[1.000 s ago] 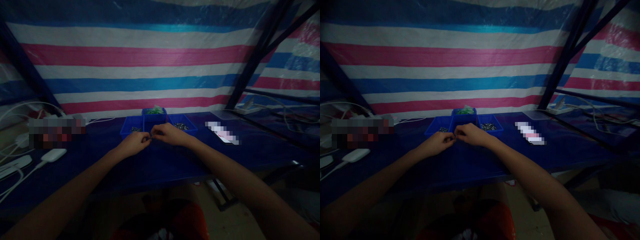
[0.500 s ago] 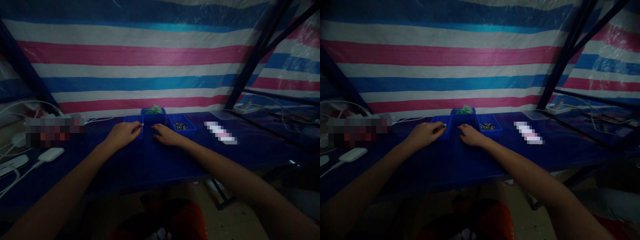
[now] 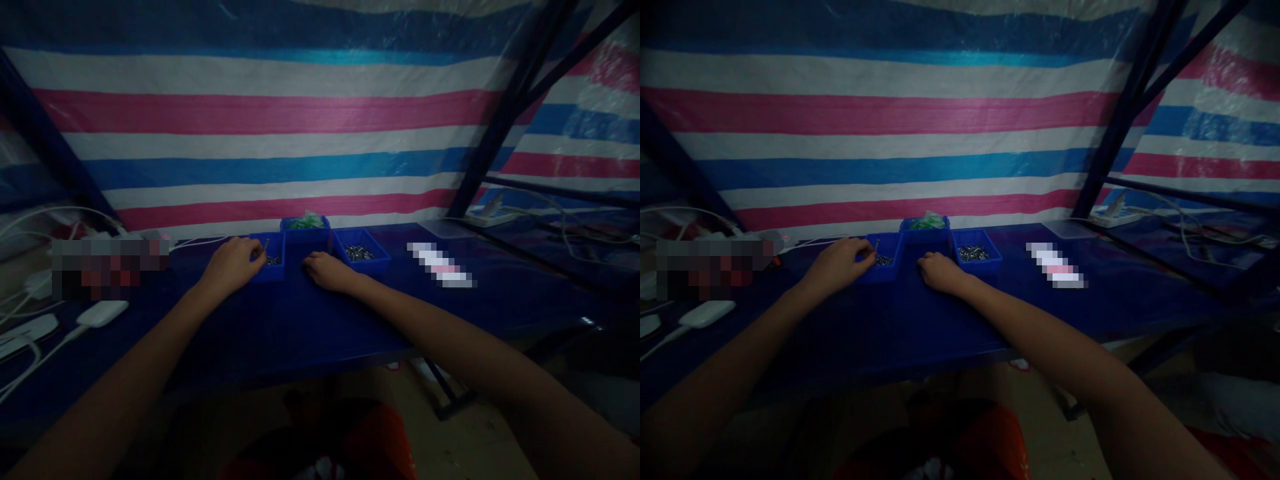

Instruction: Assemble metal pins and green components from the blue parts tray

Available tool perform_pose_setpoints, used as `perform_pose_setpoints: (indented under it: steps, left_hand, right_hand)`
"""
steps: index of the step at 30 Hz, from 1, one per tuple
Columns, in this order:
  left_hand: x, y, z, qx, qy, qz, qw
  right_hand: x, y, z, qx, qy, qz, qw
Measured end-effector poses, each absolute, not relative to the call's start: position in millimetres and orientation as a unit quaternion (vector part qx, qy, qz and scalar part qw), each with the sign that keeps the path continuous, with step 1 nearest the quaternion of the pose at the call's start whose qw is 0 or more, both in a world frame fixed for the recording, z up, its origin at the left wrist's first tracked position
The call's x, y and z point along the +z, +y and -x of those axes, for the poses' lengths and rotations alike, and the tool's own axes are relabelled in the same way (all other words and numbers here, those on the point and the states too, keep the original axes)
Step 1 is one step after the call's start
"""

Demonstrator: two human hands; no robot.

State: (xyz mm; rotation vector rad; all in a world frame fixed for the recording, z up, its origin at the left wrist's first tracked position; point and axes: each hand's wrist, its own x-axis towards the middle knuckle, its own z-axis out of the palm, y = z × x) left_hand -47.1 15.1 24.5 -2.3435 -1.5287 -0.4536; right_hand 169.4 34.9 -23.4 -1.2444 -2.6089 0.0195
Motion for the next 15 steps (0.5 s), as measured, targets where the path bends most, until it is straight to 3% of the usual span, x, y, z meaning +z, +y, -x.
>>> perform_pose_setpoints:
  steps: [7,15]
  left_hand:
    - [24,14,46,-0.178,-0.515,0.826,0.147]
    - [19,-10,22,-0.191,-0.357,0.911,0.074]
  right_hand:
    - [-14,26,-175,-0.022,-0.913,0.389,0.121]
    - [-9,17,-171,-0.011,-0.919,0.384,0.090]
